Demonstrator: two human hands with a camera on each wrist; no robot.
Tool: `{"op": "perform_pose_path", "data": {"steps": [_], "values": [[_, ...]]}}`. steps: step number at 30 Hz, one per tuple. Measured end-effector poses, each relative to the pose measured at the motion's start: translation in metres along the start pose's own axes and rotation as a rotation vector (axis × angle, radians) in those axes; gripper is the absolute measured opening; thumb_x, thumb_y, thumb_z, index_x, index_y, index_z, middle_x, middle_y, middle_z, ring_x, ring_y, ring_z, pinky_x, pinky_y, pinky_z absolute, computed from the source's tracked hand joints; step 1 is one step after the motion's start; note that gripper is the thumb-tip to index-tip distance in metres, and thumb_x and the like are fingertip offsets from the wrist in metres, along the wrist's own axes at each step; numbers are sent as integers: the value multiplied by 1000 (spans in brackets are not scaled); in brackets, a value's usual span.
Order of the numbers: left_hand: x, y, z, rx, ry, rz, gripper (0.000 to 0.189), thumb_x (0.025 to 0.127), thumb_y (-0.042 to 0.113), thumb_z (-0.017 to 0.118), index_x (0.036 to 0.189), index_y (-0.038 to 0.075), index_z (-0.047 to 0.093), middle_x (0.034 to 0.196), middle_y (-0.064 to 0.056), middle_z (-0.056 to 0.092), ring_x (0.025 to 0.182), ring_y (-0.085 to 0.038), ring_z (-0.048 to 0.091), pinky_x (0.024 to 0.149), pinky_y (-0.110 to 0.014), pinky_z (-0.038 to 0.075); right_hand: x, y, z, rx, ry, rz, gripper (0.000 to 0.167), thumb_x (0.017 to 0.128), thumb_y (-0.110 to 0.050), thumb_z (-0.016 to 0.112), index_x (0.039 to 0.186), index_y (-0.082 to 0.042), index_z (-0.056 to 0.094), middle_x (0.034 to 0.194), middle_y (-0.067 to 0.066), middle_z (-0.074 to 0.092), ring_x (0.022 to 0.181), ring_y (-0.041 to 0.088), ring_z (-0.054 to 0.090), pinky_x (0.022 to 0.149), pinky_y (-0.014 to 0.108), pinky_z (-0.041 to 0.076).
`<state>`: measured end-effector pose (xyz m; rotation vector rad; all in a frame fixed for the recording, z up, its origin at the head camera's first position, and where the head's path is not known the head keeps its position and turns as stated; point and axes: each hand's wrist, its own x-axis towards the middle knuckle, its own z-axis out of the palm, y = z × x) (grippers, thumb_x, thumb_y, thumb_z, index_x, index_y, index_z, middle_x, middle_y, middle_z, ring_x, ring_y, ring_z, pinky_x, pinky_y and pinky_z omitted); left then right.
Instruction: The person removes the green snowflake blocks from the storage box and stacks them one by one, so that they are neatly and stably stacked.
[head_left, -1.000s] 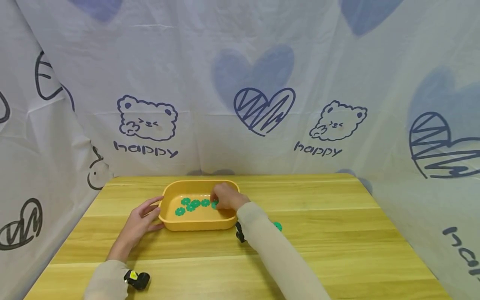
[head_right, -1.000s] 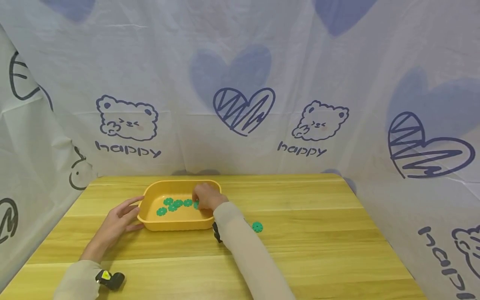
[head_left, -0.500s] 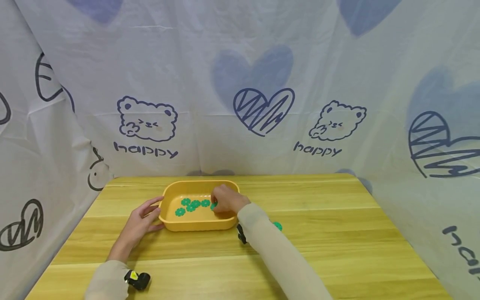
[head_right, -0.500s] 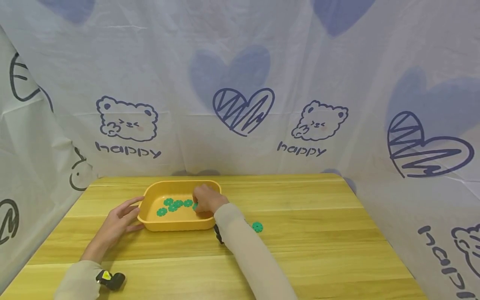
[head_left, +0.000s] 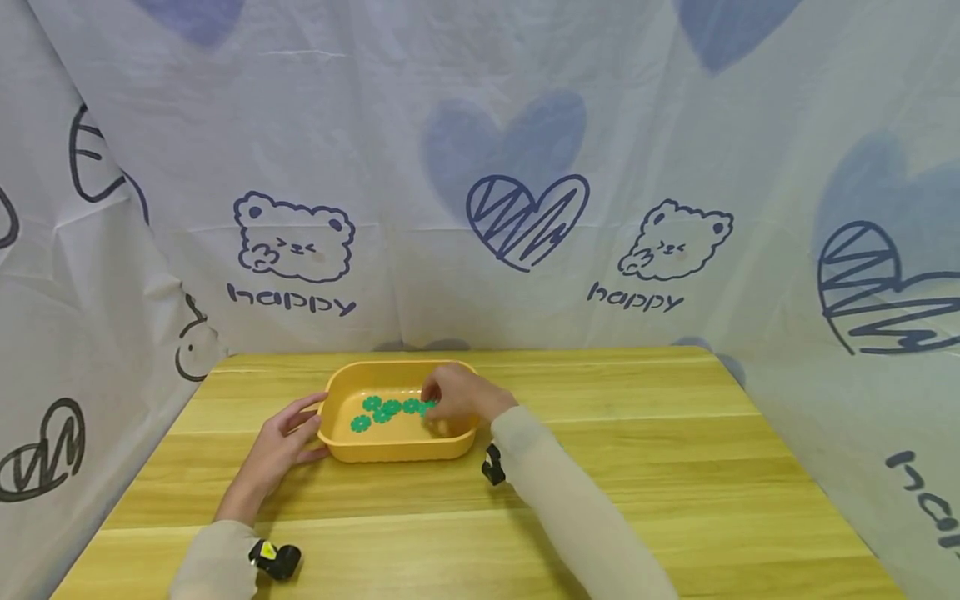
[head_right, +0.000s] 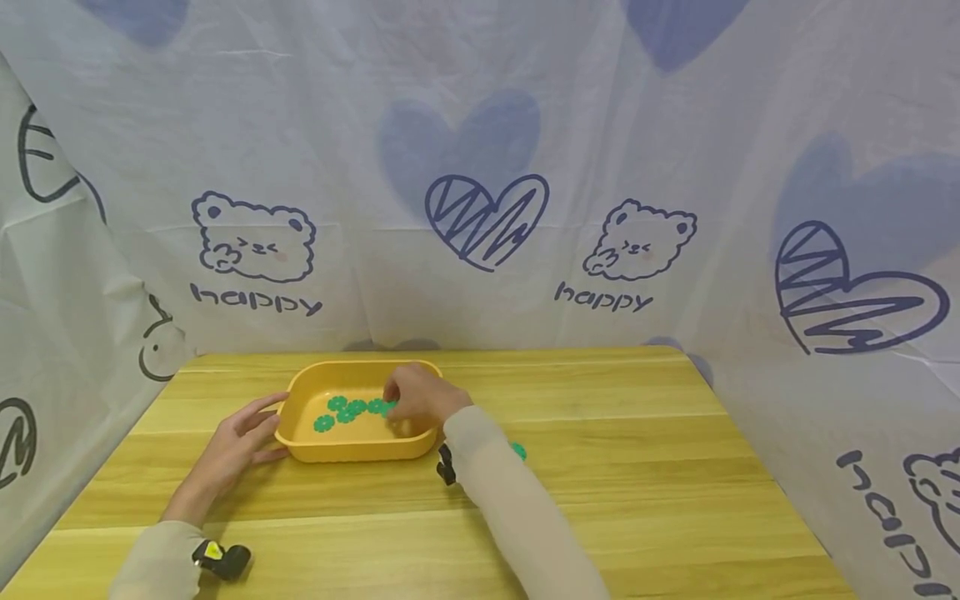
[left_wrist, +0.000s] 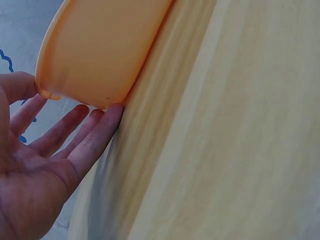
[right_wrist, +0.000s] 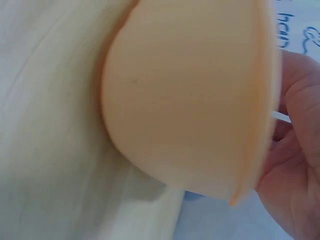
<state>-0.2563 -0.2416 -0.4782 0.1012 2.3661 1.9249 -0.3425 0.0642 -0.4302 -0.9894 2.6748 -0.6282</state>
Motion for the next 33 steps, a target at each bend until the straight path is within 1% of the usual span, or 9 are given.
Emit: {"op": "perform_pose_path", "data": {"steps": [5,7,12,17,24,30,33], "values": [[1,0,0,-4,0,6,55,111,24,48,160,4,33,153,-33,41,115,-13,63,90,-39,66,-9,0,-12,49,10,-35,26,88,-12,79,111,1,76,108,12,76,93,15,65,84,20,59],[1,-1,0,-6,0,6,55,111,25,48,159,4,33,153,-33,41,113,-10,63,90,-39,66,-14,0,-16,51,17,-53,24,88,-11,79,108,1,76,106,12,77,91,15,65,82,20,59],[1,-1,0,-8,0,3,55,111,24,47,160,4,33,153,-33,41,111,-7,64,90,-39,66,-27,0,-25,53,35,-62,18,88,-13,79,102,-3,77,100,8,76,85,13,63,78,20,58],[0,-1,0,1,3,-4,55,111,25,48,160,5,33,153,-32,42,112,-10,63,90,-38,66,-42,3,-30,63,63,-69,17,88,-13,80,101,-3,77,99,9,76,84,13,62,78,19,58],[0,0,0,9,1,-4,55,111,25,48,160,5,34,153,-32,42,115,-14,63,91,-39,65,-61,12,-35,69,90,-68,23,86,-12,80,105,1,76,102,14,76,90,22,67,80,21,59],[1,-1,-1,15,-1,-2,54,111,24,48,160,5,33,153,-32,42,117,-17,63,91,-39,65,-76,19,-39,36,121,-55,19,85,-16,81,101,-5,78,97,5,76,88,17,66,80,22,58],[1,-1,-1,17,-1,-3,54,111,24,48,160,5,33,153,-33,42,118,-18,63,91,-40,65,-83,22,-40,44,136,-53,17,84,-15,81,99,-6,78,95,4,76,88,19,67,81,26,61]]}}
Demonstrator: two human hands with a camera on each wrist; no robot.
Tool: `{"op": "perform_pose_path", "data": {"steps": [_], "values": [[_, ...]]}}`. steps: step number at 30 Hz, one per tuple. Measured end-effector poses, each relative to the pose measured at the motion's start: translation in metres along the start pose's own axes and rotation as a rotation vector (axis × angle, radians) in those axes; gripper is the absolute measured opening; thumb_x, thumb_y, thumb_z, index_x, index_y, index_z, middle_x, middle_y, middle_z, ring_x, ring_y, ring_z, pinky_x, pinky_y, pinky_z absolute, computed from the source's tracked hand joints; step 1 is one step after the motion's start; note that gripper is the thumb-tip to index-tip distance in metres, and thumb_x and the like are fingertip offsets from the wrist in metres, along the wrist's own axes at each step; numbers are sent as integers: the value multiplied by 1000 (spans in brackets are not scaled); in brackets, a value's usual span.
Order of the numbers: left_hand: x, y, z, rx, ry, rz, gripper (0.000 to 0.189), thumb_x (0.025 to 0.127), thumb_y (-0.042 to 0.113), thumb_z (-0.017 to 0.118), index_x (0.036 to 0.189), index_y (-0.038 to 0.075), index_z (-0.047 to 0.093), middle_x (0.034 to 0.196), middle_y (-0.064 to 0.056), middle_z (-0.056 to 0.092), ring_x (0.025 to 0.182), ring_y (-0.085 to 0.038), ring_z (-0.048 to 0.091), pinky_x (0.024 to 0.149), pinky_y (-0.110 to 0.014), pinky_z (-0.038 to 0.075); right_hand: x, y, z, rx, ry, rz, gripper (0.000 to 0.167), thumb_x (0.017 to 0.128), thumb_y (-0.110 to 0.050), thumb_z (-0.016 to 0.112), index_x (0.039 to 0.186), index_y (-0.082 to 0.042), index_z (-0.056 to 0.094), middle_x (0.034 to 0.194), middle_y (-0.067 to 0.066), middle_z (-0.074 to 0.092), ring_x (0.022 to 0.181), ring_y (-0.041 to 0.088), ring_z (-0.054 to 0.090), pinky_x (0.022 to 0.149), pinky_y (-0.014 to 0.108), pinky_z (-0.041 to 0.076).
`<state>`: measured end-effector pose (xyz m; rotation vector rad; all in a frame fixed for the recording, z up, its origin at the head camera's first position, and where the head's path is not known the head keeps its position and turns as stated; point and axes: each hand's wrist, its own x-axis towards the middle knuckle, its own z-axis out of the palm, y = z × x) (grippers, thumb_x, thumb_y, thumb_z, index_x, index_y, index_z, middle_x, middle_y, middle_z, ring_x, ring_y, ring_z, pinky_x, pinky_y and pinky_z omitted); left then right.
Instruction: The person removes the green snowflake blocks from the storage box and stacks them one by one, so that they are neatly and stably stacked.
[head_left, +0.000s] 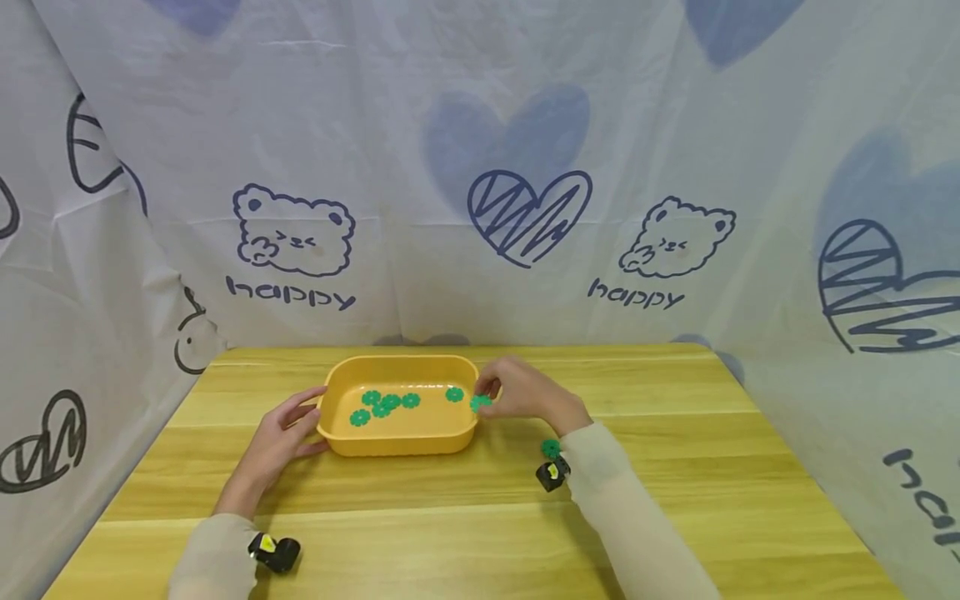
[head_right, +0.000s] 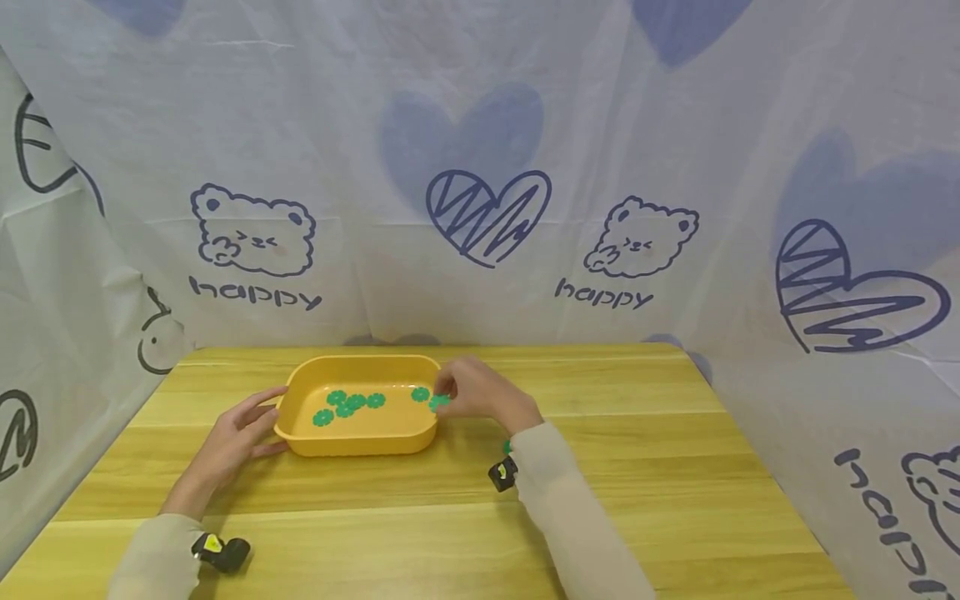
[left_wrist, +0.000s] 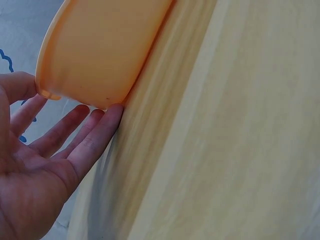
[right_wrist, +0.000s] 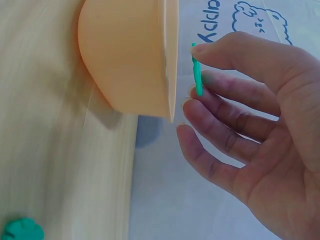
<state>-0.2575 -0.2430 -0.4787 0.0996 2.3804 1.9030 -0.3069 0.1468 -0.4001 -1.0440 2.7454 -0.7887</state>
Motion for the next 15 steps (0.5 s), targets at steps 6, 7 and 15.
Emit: {"op": "perform_pose_path", "data": {"steps": [6,7,15], "values": [[1,1,0,5,0,-1,55,111,24,48,160,6,33,153,-33,42,119,-19,62,91,-40,65,-15,8,-2,-4,6,15,15,84,-14,81,96,-7,77,95,3,75,90,20,68,81,27,61],[1,1,0,6,0,-1,55,111,24,48,160,6,33,153,-33,42,119,-19,62,91,-40,65,-17,10,-2,-5,6,22,14,84,-14,81,96,-7,77,94,3,75,90,20,68,81,27,61],[0,1,0,-2,5,-5,53,111,22,48,159,5,35,152,-33,43,117,-19,63,91,-40,65,-37,24,-3,-12,3,91,14,84,-17,84,96,-11,77,94,-1,74,88,16,65,80,24,59]]}}
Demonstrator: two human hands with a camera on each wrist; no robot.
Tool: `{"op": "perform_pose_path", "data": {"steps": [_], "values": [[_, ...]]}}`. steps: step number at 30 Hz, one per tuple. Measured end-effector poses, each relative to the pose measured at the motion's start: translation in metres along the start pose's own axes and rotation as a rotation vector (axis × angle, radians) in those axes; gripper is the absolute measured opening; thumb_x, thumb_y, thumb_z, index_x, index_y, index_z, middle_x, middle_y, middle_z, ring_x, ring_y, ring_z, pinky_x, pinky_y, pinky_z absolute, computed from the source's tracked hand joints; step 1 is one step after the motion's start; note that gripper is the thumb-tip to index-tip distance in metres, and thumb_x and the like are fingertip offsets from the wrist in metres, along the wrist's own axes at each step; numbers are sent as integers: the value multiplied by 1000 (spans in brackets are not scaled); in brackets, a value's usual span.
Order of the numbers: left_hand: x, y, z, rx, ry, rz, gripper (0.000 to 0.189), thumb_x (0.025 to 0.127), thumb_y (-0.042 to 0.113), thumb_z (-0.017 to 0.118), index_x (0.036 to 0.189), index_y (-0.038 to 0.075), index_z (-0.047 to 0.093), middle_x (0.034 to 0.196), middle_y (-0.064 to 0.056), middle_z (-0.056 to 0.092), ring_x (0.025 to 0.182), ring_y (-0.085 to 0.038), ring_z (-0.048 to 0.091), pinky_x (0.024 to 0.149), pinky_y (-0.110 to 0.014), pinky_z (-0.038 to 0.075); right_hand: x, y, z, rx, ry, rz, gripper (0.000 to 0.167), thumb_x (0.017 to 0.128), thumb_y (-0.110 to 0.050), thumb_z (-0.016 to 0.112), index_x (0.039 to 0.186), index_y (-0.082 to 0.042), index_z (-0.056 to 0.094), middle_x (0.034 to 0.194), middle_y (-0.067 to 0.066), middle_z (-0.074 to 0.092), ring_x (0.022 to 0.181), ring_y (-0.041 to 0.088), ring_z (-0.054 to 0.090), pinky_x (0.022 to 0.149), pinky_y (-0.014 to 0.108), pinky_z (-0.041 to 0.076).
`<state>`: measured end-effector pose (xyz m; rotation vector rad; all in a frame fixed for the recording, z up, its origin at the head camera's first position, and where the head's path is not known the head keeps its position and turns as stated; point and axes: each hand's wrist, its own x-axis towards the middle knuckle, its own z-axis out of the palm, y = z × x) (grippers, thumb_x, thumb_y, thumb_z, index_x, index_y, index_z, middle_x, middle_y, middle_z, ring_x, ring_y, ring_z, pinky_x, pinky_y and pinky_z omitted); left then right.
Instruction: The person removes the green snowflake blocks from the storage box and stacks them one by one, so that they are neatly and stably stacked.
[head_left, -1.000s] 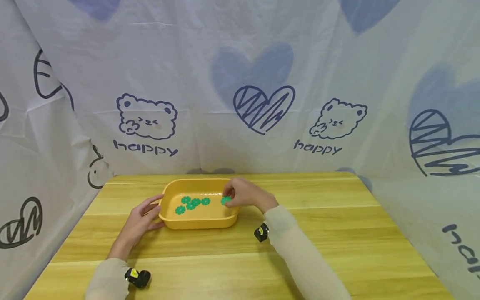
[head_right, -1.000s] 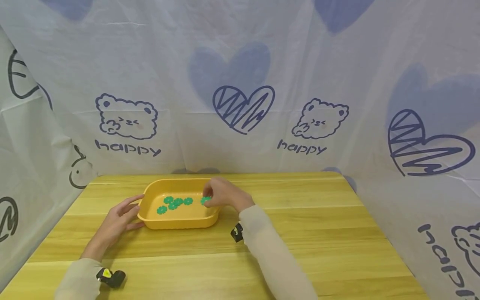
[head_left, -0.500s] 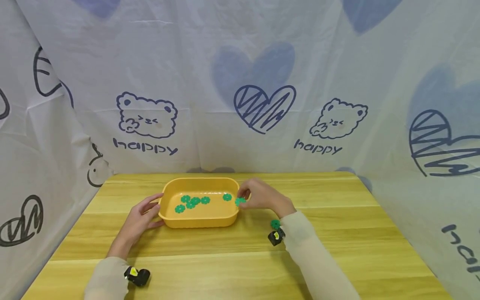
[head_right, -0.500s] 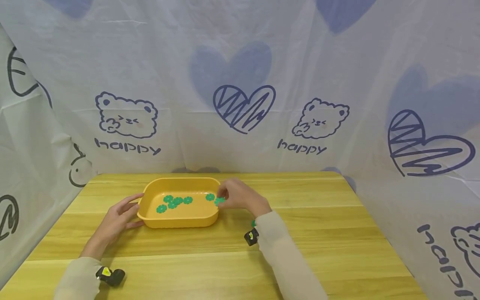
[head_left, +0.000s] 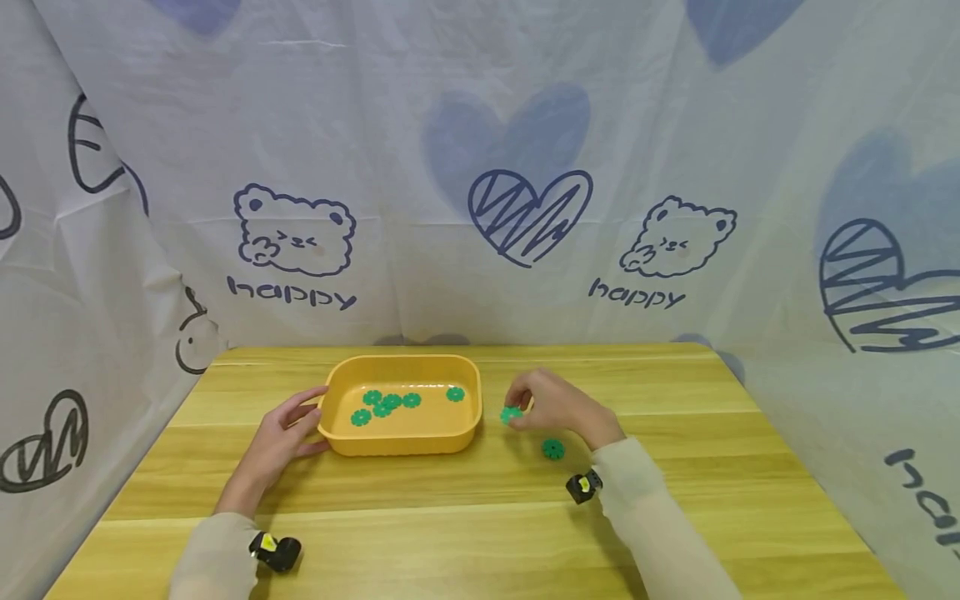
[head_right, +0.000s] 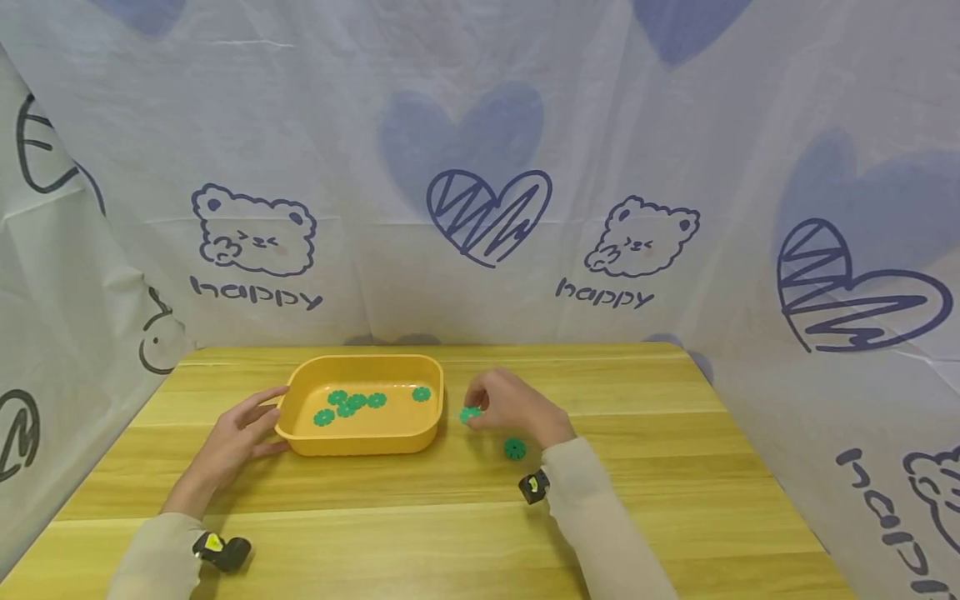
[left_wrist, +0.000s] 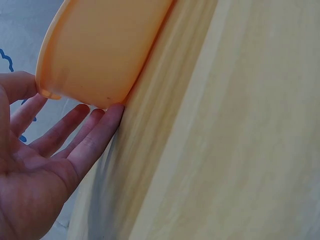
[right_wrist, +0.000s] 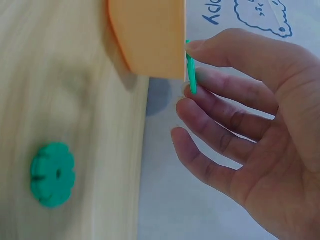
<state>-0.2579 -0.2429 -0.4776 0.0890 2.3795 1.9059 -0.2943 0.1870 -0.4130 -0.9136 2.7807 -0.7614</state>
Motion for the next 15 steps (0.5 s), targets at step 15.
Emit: {"op": "perform_pose_path", "data": {"steps": [15], "values": [[1,-1,-2,3,-10,21,54,110,22,49,159,4,35,152,-34,43,117,-18,63,90,-40,66,-27,28,0,20,-17,36,18,83,-14,84,99,-7,78,97,3,75,90,21,68,76,23,59]]}}
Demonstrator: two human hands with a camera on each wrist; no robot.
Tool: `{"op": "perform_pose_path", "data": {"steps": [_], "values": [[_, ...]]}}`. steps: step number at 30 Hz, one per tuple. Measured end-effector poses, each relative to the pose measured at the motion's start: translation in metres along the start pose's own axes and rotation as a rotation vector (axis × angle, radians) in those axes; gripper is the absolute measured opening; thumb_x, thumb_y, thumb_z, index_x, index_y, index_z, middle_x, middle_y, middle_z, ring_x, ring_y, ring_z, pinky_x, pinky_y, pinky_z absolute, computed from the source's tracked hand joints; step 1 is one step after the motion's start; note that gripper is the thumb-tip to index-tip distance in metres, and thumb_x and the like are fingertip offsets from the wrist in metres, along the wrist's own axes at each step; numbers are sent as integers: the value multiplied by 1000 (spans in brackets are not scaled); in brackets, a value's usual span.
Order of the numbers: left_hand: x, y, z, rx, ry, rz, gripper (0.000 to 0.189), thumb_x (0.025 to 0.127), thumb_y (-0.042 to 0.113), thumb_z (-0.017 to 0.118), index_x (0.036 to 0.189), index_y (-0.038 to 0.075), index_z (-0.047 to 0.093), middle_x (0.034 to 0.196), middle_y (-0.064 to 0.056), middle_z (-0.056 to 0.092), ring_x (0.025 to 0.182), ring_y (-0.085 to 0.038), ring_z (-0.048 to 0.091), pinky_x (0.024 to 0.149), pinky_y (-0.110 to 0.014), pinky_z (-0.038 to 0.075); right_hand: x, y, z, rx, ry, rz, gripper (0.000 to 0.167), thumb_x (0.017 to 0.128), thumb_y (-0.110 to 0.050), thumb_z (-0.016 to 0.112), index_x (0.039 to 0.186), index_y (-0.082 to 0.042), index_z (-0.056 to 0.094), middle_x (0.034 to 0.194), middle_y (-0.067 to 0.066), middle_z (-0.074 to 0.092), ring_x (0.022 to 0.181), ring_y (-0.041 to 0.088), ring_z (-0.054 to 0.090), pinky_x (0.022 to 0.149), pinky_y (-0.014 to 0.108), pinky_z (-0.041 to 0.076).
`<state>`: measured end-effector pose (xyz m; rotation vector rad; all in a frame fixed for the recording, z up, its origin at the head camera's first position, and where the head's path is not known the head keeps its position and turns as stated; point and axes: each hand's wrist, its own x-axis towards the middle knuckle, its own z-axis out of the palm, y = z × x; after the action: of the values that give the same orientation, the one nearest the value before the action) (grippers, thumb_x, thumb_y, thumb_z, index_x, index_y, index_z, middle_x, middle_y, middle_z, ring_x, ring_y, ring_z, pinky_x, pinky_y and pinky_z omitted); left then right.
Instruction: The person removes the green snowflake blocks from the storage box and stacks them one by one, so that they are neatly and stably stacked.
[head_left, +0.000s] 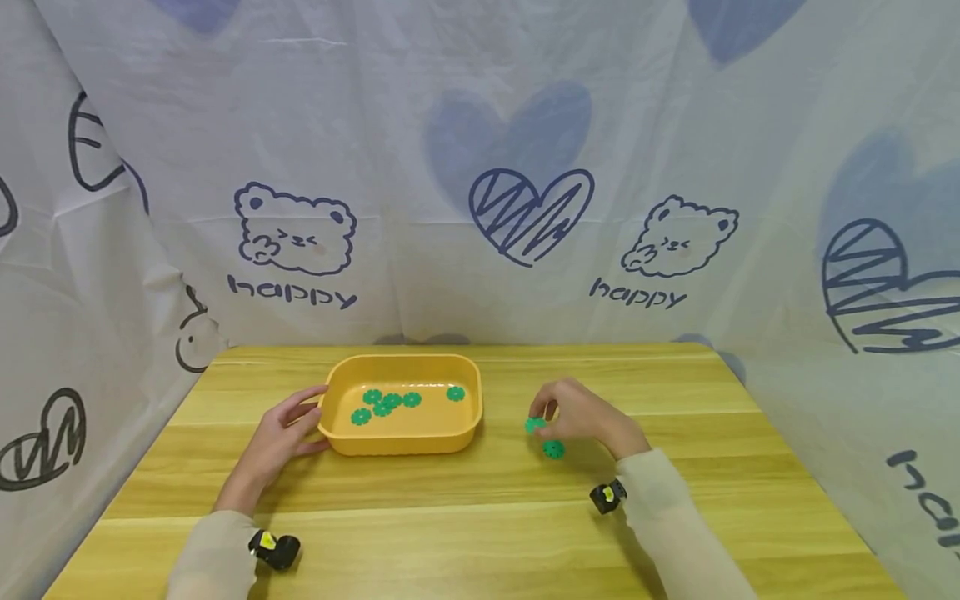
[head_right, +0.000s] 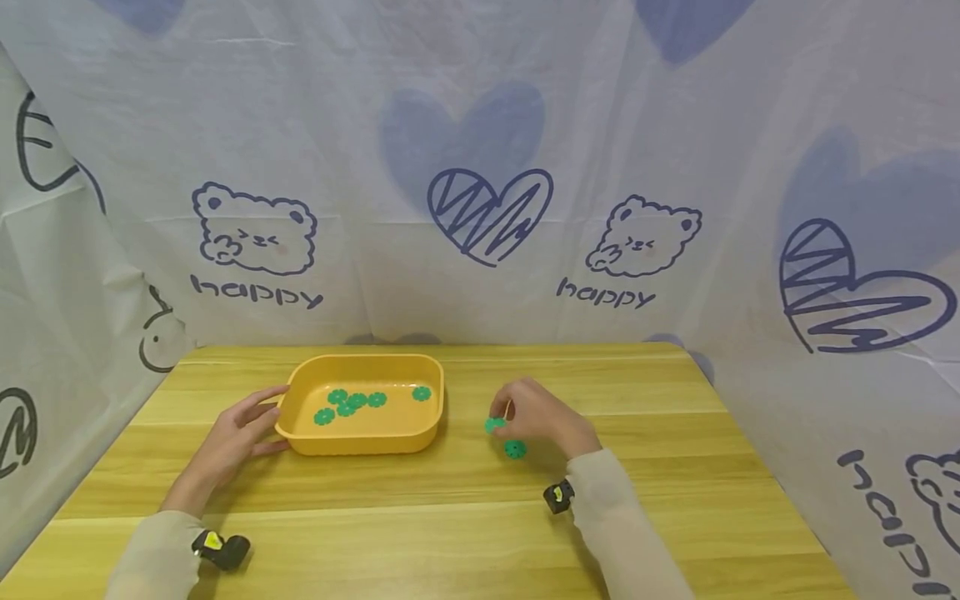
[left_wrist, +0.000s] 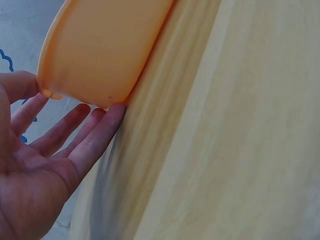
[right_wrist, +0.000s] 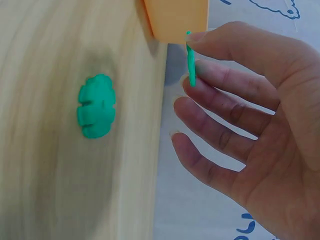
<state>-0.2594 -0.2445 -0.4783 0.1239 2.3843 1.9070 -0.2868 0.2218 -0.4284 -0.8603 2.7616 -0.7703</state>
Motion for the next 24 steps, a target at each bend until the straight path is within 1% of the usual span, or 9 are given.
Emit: {"op": "perform_pose_path", "data": {"steps": [5,13,18,24], "values": [[0,0,0,-2,-3,2,54,110,23,50,159,4,35,152,-33,43,117,-17,63,90,-40,66,-8,7,2,-2,-9,-11,19,84,-14,83,99,-5,77,97,6,76,90,25,69,75,23,60],[0,0,1,-5,3,6,54,110,23,50,158,3,36,152,-33,43,112,-9,63,90,-40,66,-18,19,7,-2,-7,3,18,84,-14,84,98,-4,76,95,5,75,87,20,68,76,24,60],[-1,2,1,1,6,3,54,110,23,50,158,3,36,152,-33,43,115,-13,62,90,-40,66,-22,26,11,25,0,19,19,83,-14,86,97,-5,76,92,2,74,86,16,66,75,21,58],[-1,2,0,13,5,-7,54,110,23,49,159,5,35,153,-33,43,121,-20,60,91,-40,65,-25,29,15,33,16,37,20,83,-15,86,97,-6,76,92,1,74,84,11,65,76,21,60]]}}
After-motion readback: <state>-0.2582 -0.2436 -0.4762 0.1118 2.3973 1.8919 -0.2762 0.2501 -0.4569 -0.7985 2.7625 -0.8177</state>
